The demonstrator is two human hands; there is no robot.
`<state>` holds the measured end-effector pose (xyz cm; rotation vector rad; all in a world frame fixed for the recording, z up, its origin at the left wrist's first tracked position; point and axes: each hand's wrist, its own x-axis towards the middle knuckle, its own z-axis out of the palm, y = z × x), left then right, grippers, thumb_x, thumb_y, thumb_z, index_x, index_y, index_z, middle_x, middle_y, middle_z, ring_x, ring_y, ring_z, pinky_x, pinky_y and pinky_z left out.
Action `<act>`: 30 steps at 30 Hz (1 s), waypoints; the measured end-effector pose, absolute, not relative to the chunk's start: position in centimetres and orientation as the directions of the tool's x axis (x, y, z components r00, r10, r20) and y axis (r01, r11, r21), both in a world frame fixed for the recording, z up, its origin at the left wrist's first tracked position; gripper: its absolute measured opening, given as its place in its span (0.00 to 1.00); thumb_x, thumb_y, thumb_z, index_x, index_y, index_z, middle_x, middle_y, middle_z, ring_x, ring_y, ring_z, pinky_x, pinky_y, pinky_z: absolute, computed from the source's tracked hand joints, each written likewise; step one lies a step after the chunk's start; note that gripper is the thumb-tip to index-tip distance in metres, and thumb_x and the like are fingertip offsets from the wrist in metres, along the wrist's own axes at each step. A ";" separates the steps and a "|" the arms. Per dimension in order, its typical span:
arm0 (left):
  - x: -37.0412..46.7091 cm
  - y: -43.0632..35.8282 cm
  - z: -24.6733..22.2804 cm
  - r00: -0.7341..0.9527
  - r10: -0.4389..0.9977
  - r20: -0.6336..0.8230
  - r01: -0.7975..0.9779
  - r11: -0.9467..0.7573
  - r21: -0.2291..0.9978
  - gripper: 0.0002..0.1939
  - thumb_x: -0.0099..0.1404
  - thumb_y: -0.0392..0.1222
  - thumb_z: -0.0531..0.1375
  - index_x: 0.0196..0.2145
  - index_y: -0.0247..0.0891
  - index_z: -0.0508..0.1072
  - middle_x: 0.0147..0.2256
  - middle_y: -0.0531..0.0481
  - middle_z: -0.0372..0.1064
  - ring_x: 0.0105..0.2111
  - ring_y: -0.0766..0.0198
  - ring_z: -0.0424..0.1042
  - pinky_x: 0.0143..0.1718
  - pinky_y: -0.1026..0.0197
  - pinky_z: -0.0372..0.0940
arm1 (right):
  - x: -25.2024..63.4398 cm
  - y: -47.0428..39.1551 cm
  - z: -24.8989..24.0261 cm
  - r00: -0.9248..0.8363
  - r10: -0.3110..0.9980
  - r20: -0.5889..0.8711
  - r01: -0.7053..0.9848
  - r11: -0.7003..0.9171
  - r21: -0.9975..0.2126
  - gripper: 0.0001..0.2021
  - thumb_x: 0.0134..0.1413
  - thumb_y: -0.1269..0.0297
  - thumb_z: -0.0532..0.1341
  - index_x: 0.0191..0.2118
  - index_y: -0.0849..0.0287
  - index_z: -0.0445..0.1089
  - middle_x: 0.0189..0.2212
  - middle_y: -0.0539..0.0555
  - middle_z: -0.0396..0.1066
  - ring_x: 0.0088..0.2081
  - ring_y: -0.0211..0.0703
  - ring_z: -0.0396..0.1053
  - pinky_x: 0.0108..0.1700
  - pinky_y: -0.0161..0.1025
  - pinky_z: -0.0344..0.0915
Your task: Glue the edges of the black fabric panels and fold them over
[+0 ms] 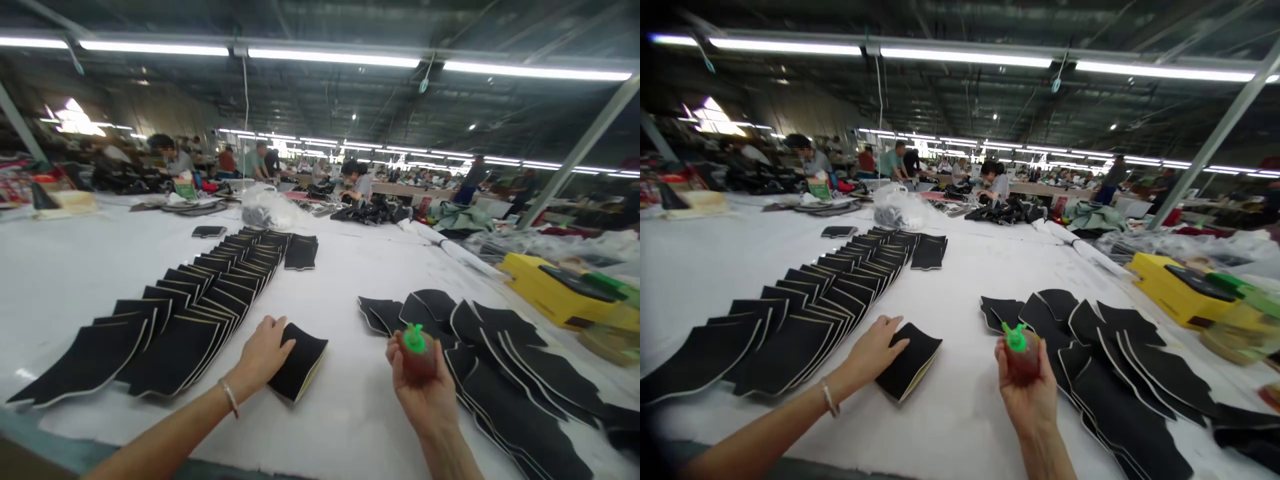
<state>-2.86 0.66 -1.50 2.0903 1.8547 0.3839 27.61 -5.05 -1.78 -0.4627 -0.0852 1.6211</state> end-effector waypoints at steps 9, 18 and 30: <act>-3.3 8.4 -1.4 0.039 0.888 -0.457 -0.021 0.458 0.888 0.12 0.55 0.32 0.64 0.22 0.36 0.63 0.15 0.61 0.49 0.14 0.75 0.48 0.15 0.70 0.40 | 31.3 -3.1 -1.2 0.122 0.985 -0.125 -0.964 0.088 -0.250 0.34 0.38 0.49 0.71 0.51 0.62 0.67 0.38 0.58 0.72 0.37 0.43 0.75 0.37 0.35 0.78; 1.6 22.4 -1.6 -0.288 0.852 -0.437 -0.269 0.366 0.891 0.17 0.69 0.46 0.58 0.52 0.35 0.68 0.48 0.44 0.68 0.42 0.60 0.71 0.41 0.53 0.71 | 32.9 -5.1 -0.3 0.288 0.957 -0.034 -0.938 0.275 -0.213 0.25 0.39 0.60 0.64 0.48 0.57 0.68 0.30 0.51 0.67 0.26 0.37 0.69 0.29 0.35 0.77; 3.9 23.9 -2.1 -0.257 0.880 -0.399 0.099 0.435 0.895 0.17 0.71 0.49 0.53 0.46 0.31 0.69 0.39 0.44 0.71 0.33 0.63 0.72 0.32 0.59 0.69 | 32.5 -5.5 0.3 0.397 0.904 0.159 -0.762 0.421 -0.492 0.20 0.45 0.50 0.62 0.45 0.51 0.69 0.29 0.48 0.64 0.24 0.36 0.60 0.26 0.34 0.69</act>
